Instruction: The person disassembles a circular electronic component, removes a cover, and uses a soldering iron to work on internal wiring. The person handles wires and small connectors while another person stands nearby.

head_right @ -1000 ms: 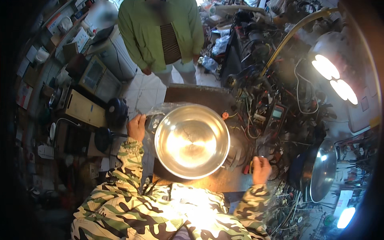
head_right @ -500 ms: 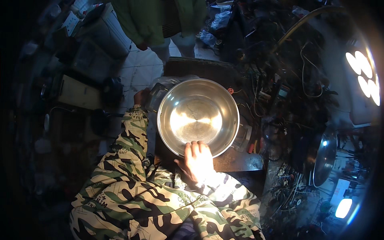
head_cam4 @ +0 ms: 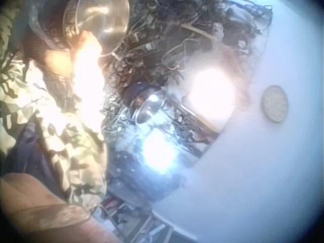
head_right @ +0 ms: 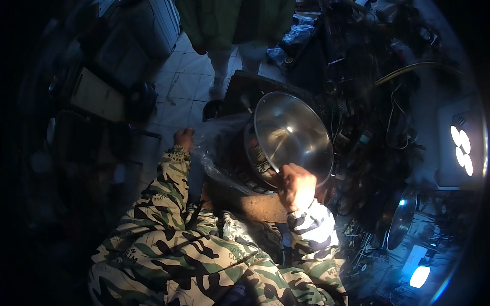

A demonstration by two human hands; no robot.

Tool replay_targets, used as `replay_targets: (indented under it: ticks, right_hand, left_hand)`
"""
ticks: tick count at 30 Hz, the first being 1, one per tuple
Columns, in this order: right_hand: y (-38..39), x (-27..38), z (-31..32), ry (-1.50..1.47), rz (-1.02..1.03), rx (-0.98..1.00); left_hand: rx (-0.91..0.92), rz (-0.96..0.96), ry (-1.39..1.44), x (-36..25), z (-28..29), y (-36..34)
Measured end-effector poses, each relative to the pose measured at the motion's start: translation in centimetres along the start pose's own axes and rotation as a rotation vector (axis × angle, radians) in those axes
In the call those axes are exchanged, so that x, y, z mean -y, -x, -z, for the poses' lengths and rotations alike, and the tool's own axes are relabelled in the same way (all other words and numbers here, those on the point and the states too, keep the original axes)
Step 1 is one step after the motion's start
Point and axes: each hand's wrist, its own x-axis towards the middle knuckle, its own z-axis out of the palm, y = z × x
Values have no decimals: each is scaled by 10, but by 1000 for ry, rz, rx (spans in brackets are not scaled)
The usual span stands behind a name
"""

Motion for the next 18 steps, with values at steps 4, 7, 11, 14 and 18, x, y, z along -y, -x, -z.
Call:
replay_targets:
  ticks: [4, 7, 11, 14, 18]
  right_hand:
    - [-23, -40, 48, -219, -374, -38]
    - [-43, -36, 78, -643, -567, -47]
    - [-18, -35, 119, -620, -592, -279]
    - [29, -61, 148, -490, -449, -340]
    - [69, -49, 147, -809, -676, -649]
  left_hand:
    - [23, -42, -170, -45, -28, 24]
    - [-24, -109, -223, -47, -17, 36]
    - [-24, -31, -270, -40, -7, 32]
    - [-107, 69, 247, 7, 15, -19]
    - [-52, 8, 610, -83, 93, -18]
